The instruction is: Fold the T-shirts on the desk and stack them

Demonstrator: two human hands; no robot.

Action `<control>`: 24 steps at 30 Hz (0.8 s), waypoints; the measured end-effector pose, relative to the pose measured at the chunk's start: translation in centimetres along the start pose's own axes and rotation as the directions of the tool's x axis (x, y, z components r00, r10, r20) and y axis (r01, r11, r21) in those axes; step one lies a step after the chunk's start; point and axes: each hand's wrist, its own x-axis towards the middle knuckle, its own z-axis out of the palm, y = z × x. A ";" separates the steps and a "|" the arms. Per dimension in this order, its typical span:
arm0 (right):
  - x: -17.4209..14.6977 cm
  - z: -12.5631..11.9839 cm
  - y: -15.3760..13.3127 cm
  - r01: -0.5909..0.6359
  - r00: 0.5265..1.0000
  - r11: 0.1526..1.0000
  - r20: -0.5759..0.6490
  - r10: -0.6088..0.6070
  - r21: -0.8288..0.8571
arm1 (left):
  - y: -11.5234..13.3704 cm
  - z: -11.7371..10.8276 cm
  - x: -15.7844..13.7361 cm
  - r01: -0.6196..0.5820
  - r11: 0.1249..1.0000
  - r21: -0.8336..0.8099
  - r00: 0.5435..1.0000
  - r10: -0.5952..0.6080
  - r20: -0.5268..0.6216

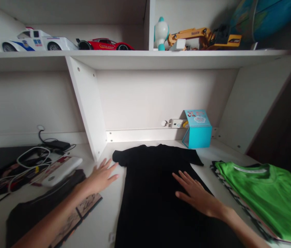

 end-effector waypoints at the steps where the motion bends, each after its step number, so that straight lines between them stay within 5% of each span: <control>1: 1.5 -0.4 0.7 -0.050 0.997 0.998 -0.056 0.048 -0.034 | 2.0 0.1 1.8 -0.098 0.995 -0.035 0.995 0.097 -0.013; 3: 4.7 -0.8 2.4 -0.172 0.976 0.981 -0.149 0.158 -0.088 | 5.2 1.2 5.6 -0.203 0.974 -0.098 0.979 0.203 -0.015; 5: 7.5 -1.0 4.4 -0.281 0.944 0.955 -0.208 0.256 -0.100 | 6.5 2.9 9.2 -0.163 0.977 -0.140 0.987 0.163 -0.009; 10: 10.5 -0.7 8.2 -0.380 0.901 0.919 -0.267 0.341 -0.109 | 3.4 5.3 14.9 -0.023 0.986 -0.167 0.998 0.014 -0.056; 20: 13.2 -2.6 8.5 -0.369 0.910 0.922 -0.245 0.333 -0.115 | -1.5 4.5 17.5 0.075 0.981 -0.177 0.996 -0.083 -0.036; 24: 13.1 -3.3 6.3 -0.373 0.909 0.920 -0.245 0.336 -0.123 | -4.0 3.9 17.3 0.278 0.926 -0.254 0.940 -0.317 -0.128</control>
